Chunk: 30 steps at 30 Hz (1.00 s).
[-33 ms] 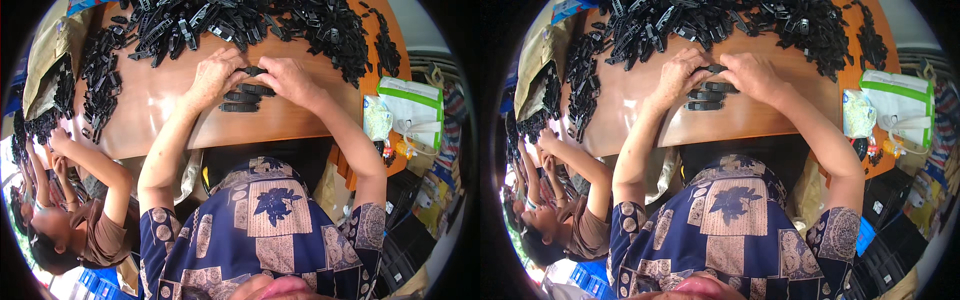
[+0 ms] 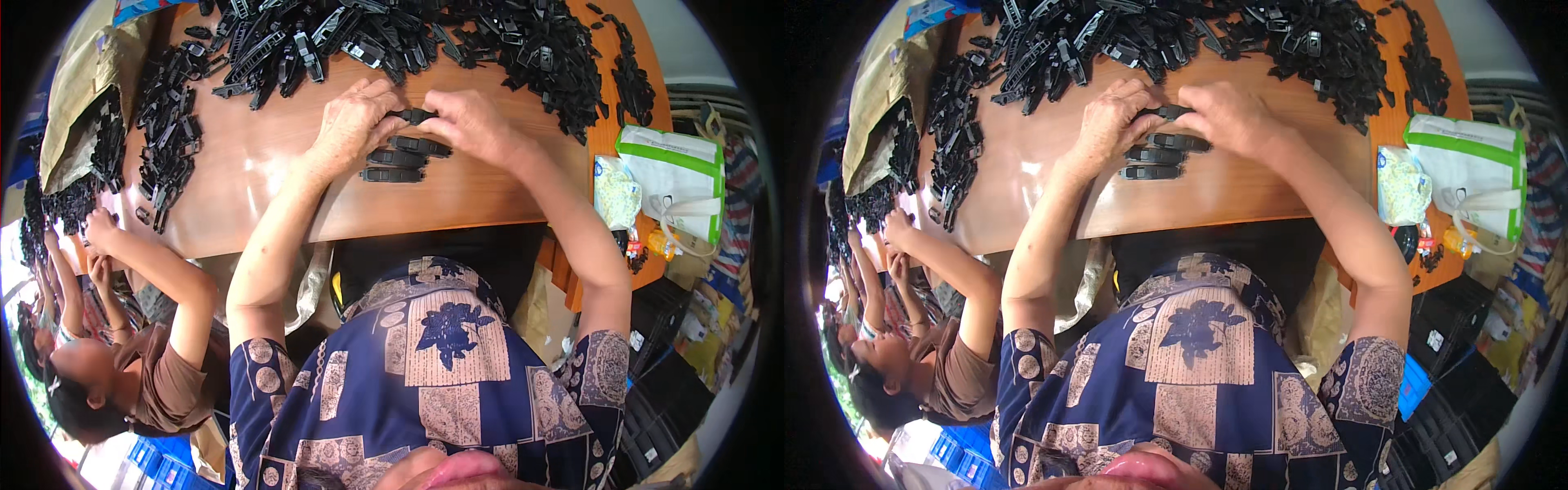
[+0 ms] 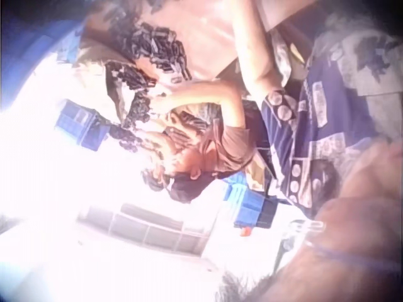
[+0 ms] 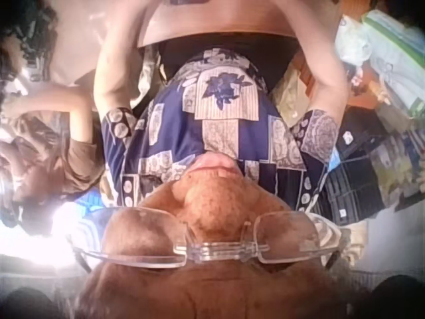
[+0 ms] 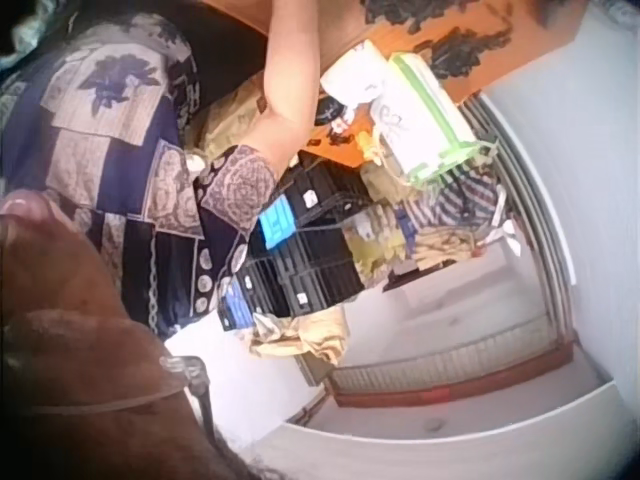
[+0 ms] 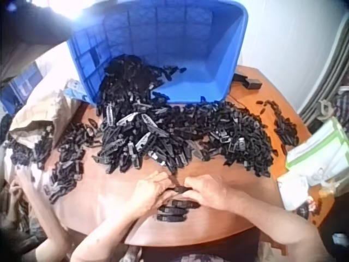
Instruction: The person unloads plastic components from a bag onto the table using a metal bowl, then assembles the plastic parts together by hand and arranges the assembled pieces into stacks.
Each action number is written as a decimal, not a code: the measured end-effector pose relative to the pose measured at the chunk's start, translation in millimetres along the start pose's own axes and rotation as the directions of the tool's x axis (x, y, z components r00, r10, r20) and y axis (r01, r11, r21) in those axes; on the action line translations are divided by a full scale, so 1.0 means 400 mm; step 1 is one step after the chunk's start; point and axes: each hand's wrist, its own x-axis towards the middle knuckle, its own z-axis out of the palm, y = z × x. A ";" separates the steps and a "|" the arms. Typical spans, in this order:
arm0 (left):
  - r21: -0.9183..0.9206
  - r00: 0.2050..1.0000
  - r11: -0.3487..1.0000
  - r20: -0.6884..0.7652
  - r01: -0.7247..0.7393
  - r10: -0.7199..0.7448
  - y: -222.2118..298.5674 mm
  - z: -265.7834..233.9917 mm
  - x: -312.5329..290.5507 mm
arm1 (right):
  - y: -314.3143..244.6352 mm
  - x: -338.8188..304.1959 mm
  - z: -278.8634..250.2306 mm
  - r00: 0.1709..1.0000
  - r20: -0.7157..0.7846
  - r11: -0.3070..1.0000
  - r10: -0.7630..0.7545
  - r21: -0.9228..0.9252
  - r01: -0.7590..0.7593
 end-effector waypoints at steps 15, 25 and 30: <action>0.406 0.972 0.886 -0.161 0.222 -0.169 -0.080 -0.084 0.104 | 0.146 0.059 -0.029 0.956 -0.282 0.921 0.076 -0.348 -0.176; 0.334 0.999 0.942 0.035 0.016 -0.030 0.024 -0.002 0.057 | 0.145 -0.118 -0.018 0.971 0.022 0.912 0.240 0.337 -0.233; 0.219 0.986 0.962 0.001 0.160 -0.164 0.031 -0.005 0.054 | 0.173 -0.123 -0.008 0.950 -0.058 0.904 0.306 0.332 -0.270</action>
